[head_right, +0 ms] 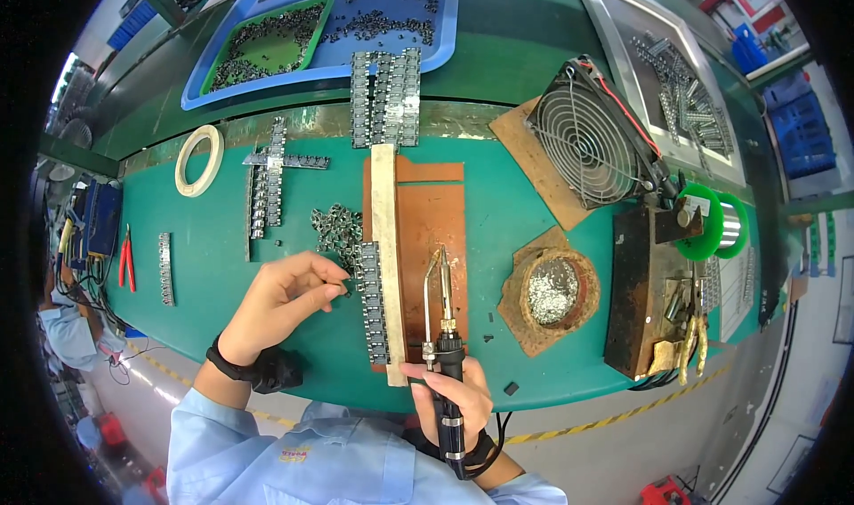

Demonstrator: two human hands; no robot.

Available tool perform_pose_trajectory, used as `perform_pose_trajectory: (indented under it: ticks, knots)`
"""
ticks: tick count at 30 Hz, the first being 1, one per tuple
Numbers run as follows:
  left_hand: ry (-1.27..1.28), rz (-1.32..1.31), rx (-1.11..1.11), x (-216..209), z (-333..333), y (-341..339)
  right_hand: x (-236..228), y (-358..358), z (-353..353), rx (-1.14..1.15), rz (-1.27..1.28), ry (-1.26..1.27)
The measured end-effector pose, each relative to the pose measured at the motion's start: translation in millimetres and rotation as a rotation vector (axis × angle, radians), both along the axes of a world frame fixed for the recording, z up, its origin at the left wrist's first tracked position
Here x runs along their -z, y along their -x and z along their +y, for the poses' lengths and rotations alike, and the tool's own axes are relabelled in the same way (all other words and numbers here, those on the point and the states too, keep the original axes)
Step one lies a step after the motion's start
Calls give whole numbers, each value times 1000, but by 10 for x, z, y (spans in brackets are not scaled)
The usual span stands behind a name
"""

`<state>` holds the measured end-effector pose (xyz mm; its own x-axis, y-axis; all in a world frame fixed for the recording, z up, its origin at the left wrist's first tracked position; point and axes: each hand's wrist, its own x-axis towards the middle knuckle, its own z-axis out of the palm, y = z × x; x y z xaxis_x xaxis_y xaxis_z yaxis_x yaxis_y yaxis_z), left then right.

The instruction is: The person solders small metal components onto a circuit board strip using a soldering iron. They pick up individual components by hand, position them on the strip, and apply the iron to each joint before moving the completed strip aside to start a new one.

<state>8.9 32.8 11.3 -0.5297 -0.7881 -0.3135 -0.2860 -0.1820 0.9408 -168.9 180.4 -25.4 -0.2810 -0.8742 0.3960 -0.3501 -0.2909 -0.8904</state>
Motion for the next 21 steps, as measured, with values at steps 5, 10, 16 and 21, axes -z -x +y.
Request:
perform_pose_trajectory:
  ticks: [5,10,16,21]
  knots:
    - [118,-75,39,-4,-2,2,-2,13,-3,-15,11,12]
    - [-127,8,9,-26,-17,75,53,5,68,-24,-182,12]
    - [-399,208,-10,43,-48,111,-261,52,106,154,-344,-77]
    - [-410,255,-35,90,-60,104,-284,271,45,12,-96,-111]
